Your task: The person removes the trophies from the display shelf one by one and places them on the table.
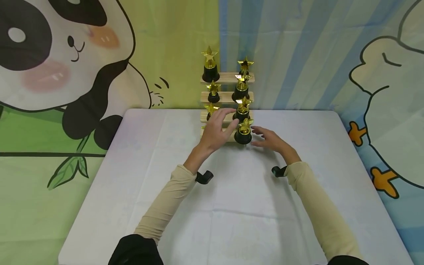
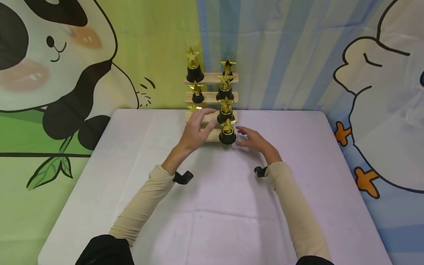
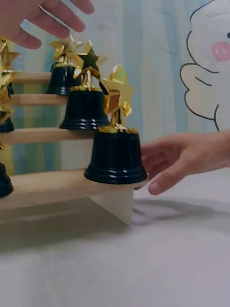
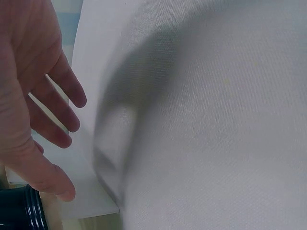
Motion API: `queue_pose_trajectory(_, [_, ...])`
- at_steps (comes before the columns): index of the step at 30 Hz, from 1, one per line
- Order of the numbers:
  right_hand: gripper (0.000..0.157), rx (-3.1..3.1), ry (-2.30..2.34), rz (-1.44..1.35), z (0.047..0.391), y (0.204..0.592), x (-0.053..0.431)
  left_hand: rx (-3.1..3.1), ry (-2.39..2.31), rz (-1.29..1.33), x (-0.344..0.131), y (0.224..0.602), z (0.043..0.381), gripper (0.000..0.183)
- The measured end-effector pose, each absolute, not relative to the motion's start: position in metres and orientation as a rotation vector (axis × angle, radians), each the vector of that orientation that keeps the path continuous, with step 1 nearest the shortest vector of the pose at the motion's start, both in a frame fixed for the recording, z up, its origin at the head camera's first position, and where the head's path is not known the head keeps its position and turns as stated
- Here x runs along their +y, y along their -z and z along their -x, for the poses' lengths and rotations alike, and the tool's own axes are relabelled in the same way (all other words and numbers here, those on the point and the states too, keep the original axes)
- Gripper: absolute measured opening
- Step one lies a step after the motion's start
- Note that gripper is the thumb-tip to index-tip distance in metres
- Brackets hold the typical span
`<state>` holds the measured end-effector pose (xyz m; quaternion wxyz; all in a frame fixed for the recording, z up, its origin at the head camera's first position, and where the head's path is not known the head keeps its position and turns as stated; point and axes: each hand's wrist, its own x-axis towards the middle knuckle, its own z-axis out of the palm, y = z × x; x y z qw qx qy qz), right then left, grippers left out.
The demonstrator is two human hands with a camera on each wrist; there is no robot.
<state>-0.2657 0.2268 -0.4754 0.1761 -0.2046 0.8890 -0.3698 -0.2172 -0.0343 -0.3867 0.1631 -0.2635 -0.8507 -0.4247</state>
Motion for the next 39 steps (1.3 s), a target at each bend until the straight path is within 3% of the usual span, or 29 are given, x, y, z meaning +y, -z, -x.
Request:
queue_pose_trajectory(16, [0.077,2.516,1.066,0.597,0.268,0.479,0.223,-2.513,1.161,0.712,0.003,0.413,0.23,0.038])
queue_pose_trajectory(39, [0.078,2.533,1.08,0.602,0.27,0.484,0.217,-2.577,1.211,0.636,0.009,0.426,0.237,0.037])
